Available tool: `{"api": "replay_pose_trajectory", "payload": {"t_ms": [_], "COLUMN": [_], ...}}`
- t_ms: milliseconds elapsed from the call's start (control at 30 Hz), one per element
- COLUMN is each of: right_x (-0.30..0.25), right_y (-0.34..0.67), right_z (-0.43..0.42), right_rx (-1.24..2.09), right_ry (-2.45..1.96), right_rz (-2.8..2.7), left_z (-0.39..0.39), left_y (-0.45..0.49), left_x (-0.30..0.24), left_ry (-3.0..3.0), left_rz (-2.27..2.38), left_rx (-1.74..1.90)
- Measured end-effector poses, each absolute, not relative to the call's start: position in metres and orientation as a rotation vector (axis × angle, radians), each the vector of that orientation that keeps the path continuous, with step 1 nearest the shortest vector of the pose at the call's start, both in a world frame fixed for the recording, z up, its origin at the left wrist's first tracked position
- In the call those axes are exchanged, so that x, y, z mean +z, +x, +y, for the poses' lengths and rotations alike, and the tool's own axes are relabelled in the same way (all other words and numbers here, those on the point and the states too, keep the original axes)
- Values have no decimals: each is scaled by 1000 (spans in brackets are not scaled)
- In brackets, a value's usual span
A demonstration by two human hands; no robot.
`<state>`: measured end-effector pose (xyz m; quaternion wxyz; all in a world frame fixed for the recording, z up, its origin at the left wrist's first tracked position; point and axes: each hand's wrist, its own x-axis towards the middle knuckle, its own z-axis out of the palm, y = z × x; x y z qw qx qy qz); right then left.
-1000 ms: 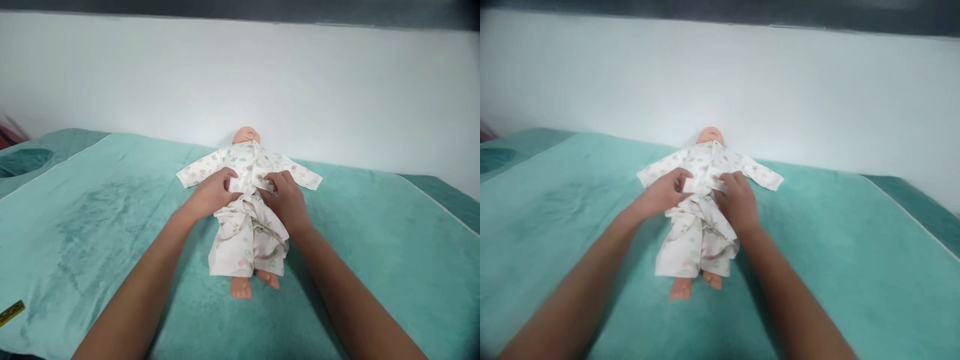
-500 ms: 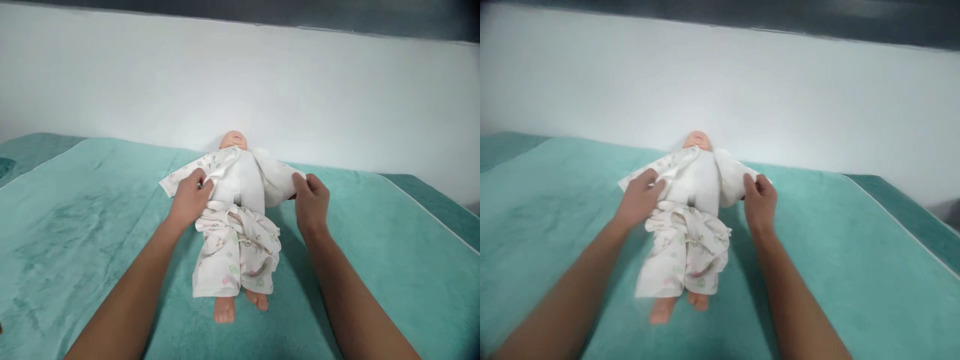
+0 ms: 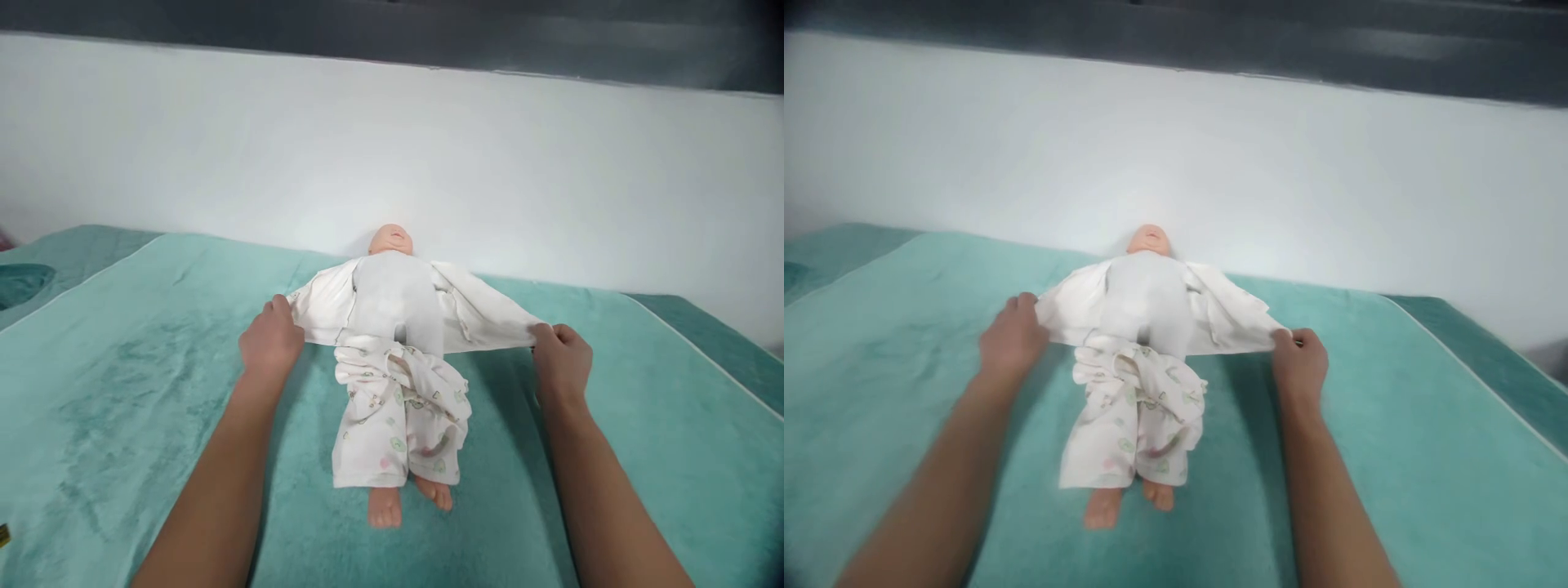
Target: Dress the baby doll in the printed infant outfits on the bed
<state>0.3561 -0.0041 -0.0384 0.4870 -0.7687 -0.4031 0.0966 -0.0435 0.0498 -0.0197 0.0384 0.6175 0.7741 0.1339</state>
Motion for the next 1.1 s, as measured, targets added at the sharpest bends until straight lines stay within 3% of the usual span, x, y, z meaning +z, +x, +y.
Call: {"api": "replay_pose_trajectory", "payload": {"t_ms": [133, 200, 267, 367, 533, 700, 900, 1100], "right_x": [-40, -38, -34, -26, -13, -3, -6, -12], "right_y": [347, 325, 299, 270, 268, 277, 270, 272], "right_z": [-2, -2, -5, -12, -20, -25, -27, -23], "right_rx": [-182, -212, 44, 573, 932, 1203, 1162, 1174], "right_ry": [-1835, -1654, -1543, -1423, -1157, -1093, -1151, -1418], "right_rz": [-1068, -1254, -1422, -1647, -1855, -1993, -1850, -1638], "left_z": [46, 45, 42, 36, 26, 26, 19, 20], "left_y": [-33, -25, -18, -11, -8, -10, -10, 10], "left_x": [-20, -19, -16, -8, 6, 11, 14, -3], "left_ry": [2114, 2154, 2070, 1860, 1891, 2000, 2088, 2352], "left_rz": [2348, 2140, 1765, 1278, 963, 975, 1026, 1370], "left_rx": [735, 1006, 1138, 979, 742, 608, 532, 1039]}}
